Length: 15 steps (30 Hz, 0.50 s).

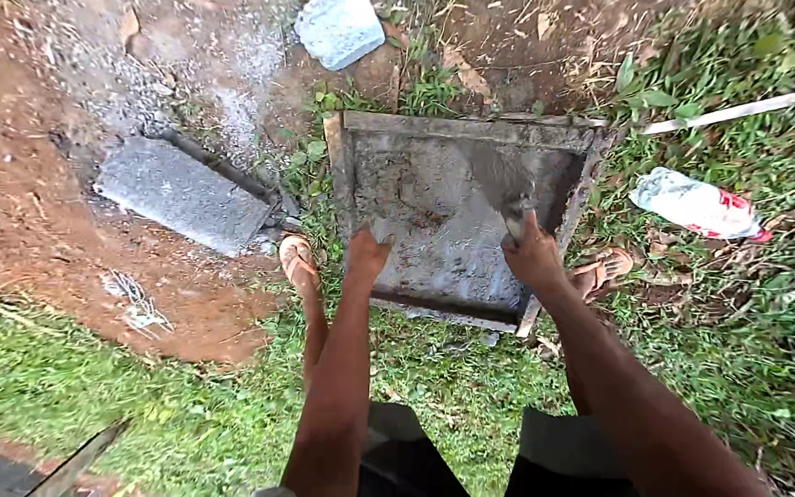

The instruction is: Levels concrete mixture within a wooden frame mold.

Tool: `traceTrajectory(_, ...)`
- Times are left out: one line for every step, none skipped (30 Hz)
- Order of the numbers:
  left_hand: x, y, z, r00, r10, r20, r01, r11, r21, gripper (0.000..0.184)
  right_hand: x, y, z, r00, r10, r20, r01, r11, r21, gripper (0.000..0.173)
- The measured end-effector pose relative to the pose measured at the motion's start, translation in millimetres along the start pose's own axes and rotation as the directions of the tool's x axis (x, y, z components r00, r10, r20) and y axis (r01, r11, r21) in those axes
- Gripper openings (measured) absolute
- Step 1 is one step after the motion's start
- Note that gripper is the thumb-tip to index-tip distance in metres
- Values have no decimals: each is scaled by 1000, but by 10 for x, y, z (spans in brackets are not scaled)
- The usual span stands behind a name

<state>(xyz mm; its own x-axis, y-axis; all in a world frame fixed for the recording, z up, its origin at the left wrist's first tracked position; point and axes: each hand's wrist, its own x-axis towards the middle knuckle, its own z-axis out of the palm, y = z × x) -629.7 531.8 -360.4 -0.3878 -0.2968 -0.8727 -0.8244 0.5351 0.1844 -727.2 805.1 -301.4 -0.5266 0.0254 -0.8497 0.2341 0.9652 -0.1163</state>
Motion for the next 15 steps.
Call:
traceTrajectory(-160,-194,-6,1000,-6,-25,5,1000,-23,68,-98,17,83,1000,12,27,-12,1000,29,55)
traceTrajectory(-301,-383,-2,1000,-17,-20,17,999,-39,63,-175,-9,166,998,10,54,-13,998,58,52)
traceTrajectory(-415,-570,13,999,-44,22,44,998,-37,58,-210,-82,250,997,5,82,-11,997,77,50)
traceTrajectory(-506,-760,49,994,-70,81,71,997,-17,56,-192,-189,344,996,-11,91,3,997,79,48)
traceTrajectory(-574,-947,101,985,-96,142,96,995,7,52,-110,-322,442,995,-24,99,19,998,55,48)
traceTrajectory(-620,-1125,156,973,-121,194,119,993,20,50,31,-450,544,994,-48,101,47,999,9,49)
traceTrajectory(-653,-1277,210,963,-144,226,143,989,19,49,223,-549,637,990,-70,119,78,995,-58,52)
traceTrajectory(-687,-1406,263,955,-168,245,172,985,6,47,442,-591,710,985,-69,160,90,988,-128,53)
traceTrajectory(-733,-1538,314,950,-187,250,199,980,-22,47,634,-538,773,977,-44,207,81,981,-174,56)
traceTrajectory(-757,-1663,345,948,-197,250,218,974,-60,47,754,-401,813,974,-11,225,58,977,-203,58)
traceTrajectory(-785,-1747,357,950,-200,239,230,968,-102,46,817,-234,807,976,24,216,26,974,-223,58)
traceTrajectory(-844,-1789,363,951,-203,232,237,962,-132,45,795,-17,773,976,64,206,-14,972,-236,57)
traceTrajectory(-880,-1826,344,953,-196,231,233,961,-147,45,716,239,741,977,96,191,-47,969,-244,55)
traceTrajectory(-898,-1830,303,954,-188,235,228,961,-155,45,600,439,704,980,116,161,-75,967,-242,54)
traceTrajectory(-932,-1808,276,953,-184,239,223,964,-147,45,457,533,621,978,143,153,-100,960,-262,54)
